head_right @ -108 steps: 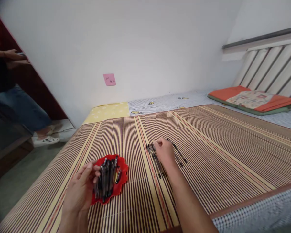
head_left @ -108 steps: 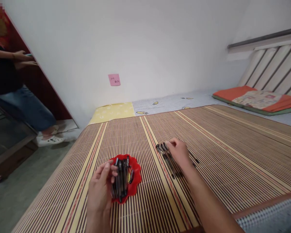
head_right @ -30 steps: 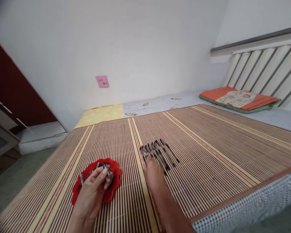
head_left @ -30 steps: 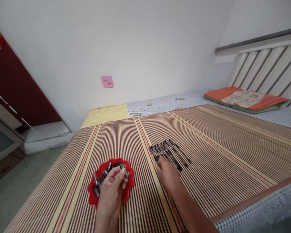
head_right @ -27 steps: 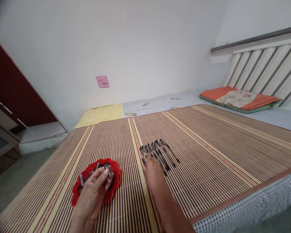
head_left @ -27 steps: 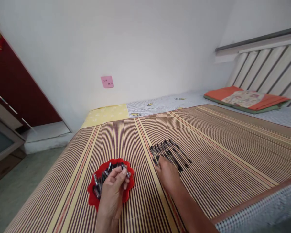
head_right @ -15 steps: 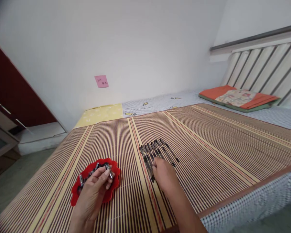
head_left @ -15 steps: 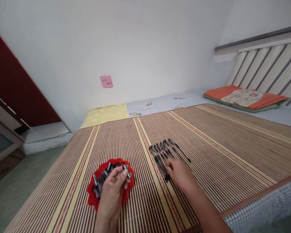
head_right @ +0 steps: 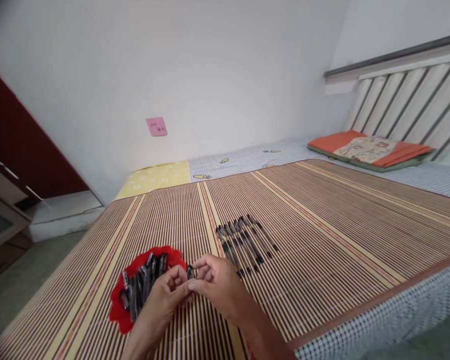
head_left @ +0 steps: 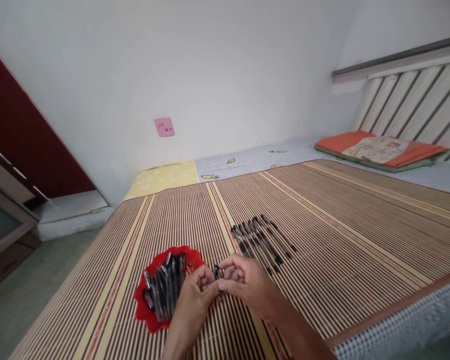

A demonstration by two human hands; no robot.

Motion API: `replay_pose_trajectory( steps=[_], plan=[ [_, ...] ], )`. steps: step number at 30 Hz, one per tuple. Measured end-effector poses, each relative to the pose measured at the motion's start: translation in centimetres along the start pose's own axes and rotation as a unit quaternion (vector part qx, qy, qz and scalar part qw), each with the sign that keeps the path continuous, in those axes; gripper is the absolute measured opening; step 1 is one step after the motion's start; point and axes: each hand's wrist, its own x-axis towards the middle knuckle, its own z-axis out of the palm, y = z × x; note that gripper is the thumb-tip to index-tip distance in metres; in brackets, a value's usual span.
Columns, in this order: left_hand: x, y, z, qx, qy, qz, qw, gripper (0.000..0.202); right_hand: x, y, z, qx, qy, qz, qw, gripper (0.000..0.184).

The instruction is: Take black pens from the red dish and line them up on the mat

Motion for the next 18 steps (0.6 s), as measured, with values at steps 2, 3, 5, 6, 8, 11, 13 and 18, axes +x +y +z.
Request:
replay_pose_trajectory(
  steps=[2,3,5,6,8,11,13,18],
  plan=[
    [-0.1,0.4,0.4,0.018,-0.024,-0.004,1.000,0.039,0.0,0.1,0.2,-0.002,-0.005,0.005,1.000,0.030],
    [-0.2,0.6,0.6,0.023,-0.035,-0.002,0.999,0.039,0.0,0.2,0.1,0.001,-0.009,0.005,1.000,0.029],
    [-0.5,1.2,0.9,0.033,-0.050,0.014,0.998,0.041,0.0,0.1,-0.3,-0.006,-0.012,-0.001,1.000,0.026],
    [-0.6,1.4,0.9,0.037,-0.051,0.024,0.998,0.042,0.1,0.0,-0.8,-0.019,-0.007,-0.004,1.000,0.024],
    [-0.7,1.6,0.5,0.037,-0.037,0.037,0.998,0.045,0.3,-0.2,-2.4,-0.058,0.030,-0.011,0.998,0.021],
    [-0.7,1.4,-0.9,0.021,0.027,0.038,0.999,0.044,1.5,-0.2,-6.4,-0.085,0.159,-0.014,0.984,0.030],
    [-0.6,1.0,-2.0,-0.003,0.084,0.043,0.996,0.042,3.0,0.0,-9.0,-0.080,0.258,-0.023,0.962,0.042],
    [-0.5,0.5,-3.8,-0.091,0.171,0.050,0.980,0.041,8.1,0.7,-9.6,-0.306,0.251,-0.003,0.919,0.036]
  ],
)
